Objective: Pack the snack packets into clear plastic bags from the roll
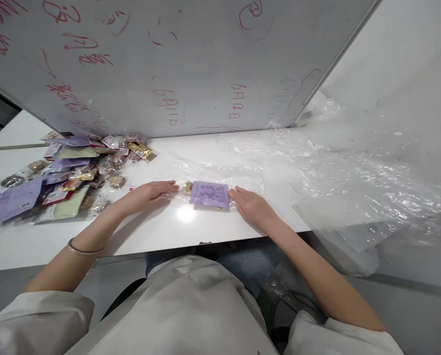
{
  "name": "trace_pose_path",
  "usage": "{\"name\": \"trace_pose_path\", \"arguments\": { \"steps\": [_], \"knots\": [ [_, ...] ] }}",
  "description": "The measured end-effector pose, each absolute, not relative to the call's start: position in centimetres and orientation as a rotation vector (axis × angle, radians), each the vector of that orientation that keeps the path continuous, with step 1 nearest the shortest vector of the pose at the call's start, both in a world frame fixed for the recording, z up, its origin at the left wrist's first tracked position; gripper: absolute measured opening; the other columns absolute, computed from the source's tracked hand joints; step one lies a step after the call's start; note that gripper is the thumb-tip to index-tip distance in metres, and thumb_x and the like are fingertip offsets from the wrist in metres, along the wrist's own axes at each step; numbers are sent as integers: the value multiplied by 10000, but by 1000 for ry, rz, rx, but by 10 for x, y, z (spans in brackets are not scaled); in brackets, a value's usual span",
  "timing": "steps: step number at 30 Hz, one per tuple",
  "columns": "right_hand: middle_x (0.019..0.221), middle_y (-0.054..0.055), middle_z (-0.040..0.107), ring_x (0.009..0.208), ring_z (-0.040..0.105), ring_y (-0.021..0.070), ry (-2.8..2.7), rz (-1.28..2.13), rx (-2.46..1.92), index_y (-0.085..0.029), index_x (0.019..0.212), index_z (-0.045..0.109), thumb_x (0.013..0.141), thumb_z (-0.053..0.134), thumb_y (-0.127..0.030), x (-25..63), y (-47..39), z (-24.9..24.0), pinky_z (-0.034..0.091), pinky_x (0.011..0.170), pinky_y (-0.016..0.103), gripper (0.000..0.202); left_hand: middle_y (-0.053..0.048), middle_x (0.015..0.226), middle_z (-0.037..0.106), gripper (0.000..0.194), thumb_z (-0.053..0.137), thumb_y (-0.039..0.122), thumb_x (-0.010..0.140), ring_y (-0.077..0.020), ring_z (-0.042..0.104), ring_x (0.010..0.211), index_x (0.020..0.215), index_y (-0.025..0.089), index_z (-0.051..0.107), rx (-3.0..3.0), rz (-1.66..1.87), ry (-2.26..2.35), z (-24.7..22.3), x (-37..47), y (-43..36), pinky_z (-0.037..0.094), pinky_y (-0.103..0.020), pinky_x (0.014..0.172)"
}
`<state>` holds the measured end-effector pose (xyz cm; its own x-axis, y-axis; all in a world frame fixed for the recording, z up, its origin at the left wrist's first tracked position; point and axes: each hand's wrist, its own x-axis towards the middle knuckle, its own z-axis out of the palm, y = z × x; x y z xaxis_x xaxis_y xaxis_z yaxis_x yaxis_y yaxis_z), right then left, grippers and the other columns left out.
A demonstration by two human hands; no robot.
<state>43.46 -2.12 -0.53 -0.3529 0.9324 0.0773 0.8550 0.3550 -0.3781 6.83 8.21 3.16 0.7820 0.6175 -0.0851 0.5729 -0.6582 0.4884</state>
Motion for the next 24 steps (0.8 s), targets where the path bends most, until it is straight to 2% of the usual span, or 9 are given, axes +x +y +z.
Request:
{"name": "trace_pose_path", "arguments": {
  "steps": [2,4,8,11,14,17,20,22,24],
  "knots": [
    [1248,82,701,1180,649,276,-2078,553,-1692,-231,1249,626,984,373,-325,445,-11,-4,512,1004,440,378,-67,1204,719,350,419,338,970,-216,671,1081,1193,218,660,2272,197,1005,36,63,88,521,-331,909],
    [1050,65,751,994,705,247,-1832,674,-1754,-238,1134,648,995,392,-435,451,0,1,532,901,374,352,-55,947,746,372,431,439,973,-181,680,813,1101,193,678,2128,286,1145,41,62,90,510,-267,716],
    [797,46,695,742,657,229,-1682,667,-1984,-223,1059,599,937,484,-529,444,22,6,489,725,341,349,23,611,570,363,405,456,978,-141,517,538,1107,194,620,2128,283,1390,40,69,91,392,-237,550],
    [898,92,683,806,649,279,-1729,374,-2173,-197,1097,581,882,553,-523,434,28,4,484,757,402,392,-2,662,592,359,454,394,958,-189,569,627,1234,185,549,2294,155,1576,32,75,91,435,-278,623],
    [1154,183,652,1089,613,355,-1912,-6,-2018,-147,1256,531,906,498,-388,430,20,3,451,951,527,427,-164,1014,660,416,465,308,946,-291,628,941,1315,122,510,2501,405,1787,28,79,84,494,-402,799],
    [1510,202,432,1419,370,393,-2295,-90,-1712,-136,1484,331,841,503,-257,432,8,0,283,1143,614,677,-212,1232,609,399,444,262,945,-328,587,1129,1313,131,529,2735,596,1576,23,88,67,493,-476,911],
    [1631,200,234,1498,206,423,-2501,89,-1689,-132,1575,133,795,502,-218,435,9,-10,275,1159,631,867,-177,1301,613,473,517,338,902,-344,548,1247,1335,150,519,2822,406,1141,15,104,50,488,-495,1000],
    [1615,214,274,1482,245,435,-2456,140,-1794,-121,1578,141,826,463,-214,435,18,-16,322,1135,625,823,-184,1358,588,533,514,327,889,-365,479,1344,1381,123,477,2778,340,1144,9,115,42,452,-514,1071],
    [1539,222,414,1428,360,432,-2347,114,-1867,-115,1567,204,876,411,-223,431,32,-18,388,1086,615,729,-189,1336,602,512,468,248,895,-353,476,1359,1387,107,462,2689,366,1286,4,125,41,459,-500,1076]
  ]
}}
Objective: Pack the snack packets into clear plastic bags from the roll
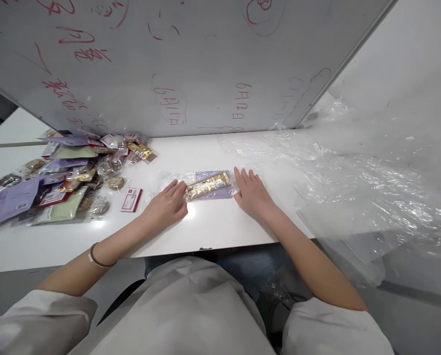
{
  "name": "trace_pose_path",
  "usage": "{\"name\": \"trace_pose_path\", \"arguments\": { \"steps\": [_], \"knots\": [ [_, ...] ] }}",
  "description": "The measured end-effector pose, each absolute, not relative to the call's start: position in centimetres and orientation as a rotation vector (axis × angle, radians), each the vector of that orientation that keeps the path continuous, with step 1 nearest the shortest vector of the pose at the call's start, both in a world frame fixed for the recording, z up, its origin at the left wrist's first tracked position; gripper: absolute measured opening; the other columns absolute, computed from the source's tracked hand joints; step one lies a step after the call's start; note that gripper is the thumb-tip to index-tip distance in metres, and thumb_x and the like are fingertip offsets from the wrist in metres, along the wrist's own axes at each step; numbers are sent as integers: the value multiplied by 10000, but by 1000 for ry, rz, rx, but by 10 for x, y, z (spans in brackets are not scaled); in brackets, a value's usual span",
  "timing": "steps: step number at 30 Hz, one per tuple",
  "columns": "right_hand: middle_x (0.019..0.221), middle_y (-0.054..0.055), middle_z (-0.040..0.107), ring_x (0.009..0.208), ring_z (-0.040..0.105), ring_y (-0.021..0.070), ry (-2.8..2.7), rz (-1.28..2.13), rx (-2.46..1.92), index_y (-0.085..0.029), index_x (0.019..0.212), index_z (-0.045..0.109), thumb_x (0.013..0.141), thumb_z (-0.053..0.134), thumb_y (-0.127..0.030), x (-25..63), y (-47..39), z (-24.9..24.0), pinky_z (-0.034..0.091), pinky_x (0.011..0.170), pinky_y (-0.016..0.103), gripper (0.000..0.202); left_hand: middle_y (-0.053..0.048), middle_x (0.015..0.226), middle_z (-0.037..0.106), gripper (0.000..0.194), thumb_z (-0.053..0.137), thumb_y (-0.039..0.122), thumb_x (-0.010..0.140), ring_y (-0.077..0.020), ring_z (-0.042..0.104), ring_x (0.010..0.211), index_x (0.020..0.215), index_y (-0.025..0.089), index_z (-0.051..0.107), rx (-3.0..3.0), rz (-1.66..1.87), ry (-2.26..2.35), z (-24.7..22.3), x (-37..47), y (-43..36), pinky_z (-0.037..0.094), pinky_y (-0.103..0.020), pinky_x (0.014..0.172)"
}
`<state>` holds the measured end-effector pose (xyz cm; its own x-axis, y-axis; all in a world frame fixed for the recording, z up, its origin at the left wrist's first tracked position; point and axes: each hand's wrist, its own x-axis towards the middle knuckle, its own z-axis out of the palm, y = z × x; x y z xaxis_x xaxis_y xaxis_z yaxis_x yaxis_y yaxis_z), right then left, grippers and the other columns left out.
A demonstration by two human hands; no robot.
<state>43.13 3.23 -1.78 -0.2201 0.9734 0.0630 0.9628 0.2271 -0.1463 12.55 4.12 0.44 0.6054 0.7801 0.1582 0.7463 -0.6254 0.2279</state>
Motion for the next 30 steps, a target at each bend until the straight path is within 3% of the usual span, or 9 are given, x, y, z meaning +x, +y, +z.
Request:
{"name": "trace_pose_path", "arguments": {
  "steps": [4,7,12,15,19,21,24,26,30],
  "knots": [
    [1209,246,662,1148,609,392,-2061,114,-1997,-78,1503,365,946,332,-232,416,57,-7,502,916,535,580,-216,1322,607,501,405,152,901,-338,504,1341,1396,86,444,2525,450,1505,-3,140,53,501,-485,1030],
    [982,183,704,948,654,326,-1767,377,-1990,-105,1419,473,981,305,-322,401,69,4,493,874,466,517,-247,1326,599,508,326,129,938,-348,489,1353,1432,43,405,2446,505,1582,-6,147,68,483,-513,1041],
    [1207,106,642,1060,630,241,-1147,905,-1460,-225,1229,523,930,290,-539,372,82,14,519,855,343,492,-229,1288,633,515,221,204,1008,-335,603,1222,1492,76,342,2241,538,1612,-1,149,84,504,-518,996],
    [1203,126,653,1023,638,278,-1051,1203,-1251,-193,1192,540,845,333,-542,361,82,26,552,822,401,534,-222,1378,582,525,195,222,1021,-334,550,1303,1528,111,278,2266,707,1591,2,146,84,497,-522,1020],
    [1110,124,699,987,649,312,-893,1392,-1040,-183,1155,596,865,315,-558,360,82,43,563,817,478,551,-195,1527,446,526,167,180,1020,-306,408,1436,1531,108,271,2407,878,1510,-1,144,80,415,-491,1140],
    [1036,90,722,964,664,280,-740,1449,-1000,-199,1112,620,868,459,-536,360,88,45,576,794,428,446,-196,1560,399,531,148,144,1011,-298,363,1463,1516,73,296,2446,890,1460,-3,144,78,365,-481,1183],
    [905,26,739,867,685,195,-521,1446,-998,-207,972,654,784,719,-328,355,101,39,577,749,294,233,-196,1562,397,526,173,140,1005,-288,356,1468,1497,68,344,2391,981,1382,-4,146,78,334,-496,1197],
    [853,3,741,808,690,154,-425,1449,-933,-201,915,668,764,759,-236,351,107,34,571,729,239,180,-189,1541,432,500,266,198,1011,-297,384,1452,1485,96,389,2233,1099,1361,-2,147,79,340,-493,1188],
    [861,-18,752,796,700,132,-351,1518,-822,-215,914,683,828,717,-227,337,105,27,581,731,222,93,-139,1341,636,445,471,251,959,-310,571,1278,1394,178,529,1818,1220,1299,5,158,80,426,-460,1099]
  ]
}}
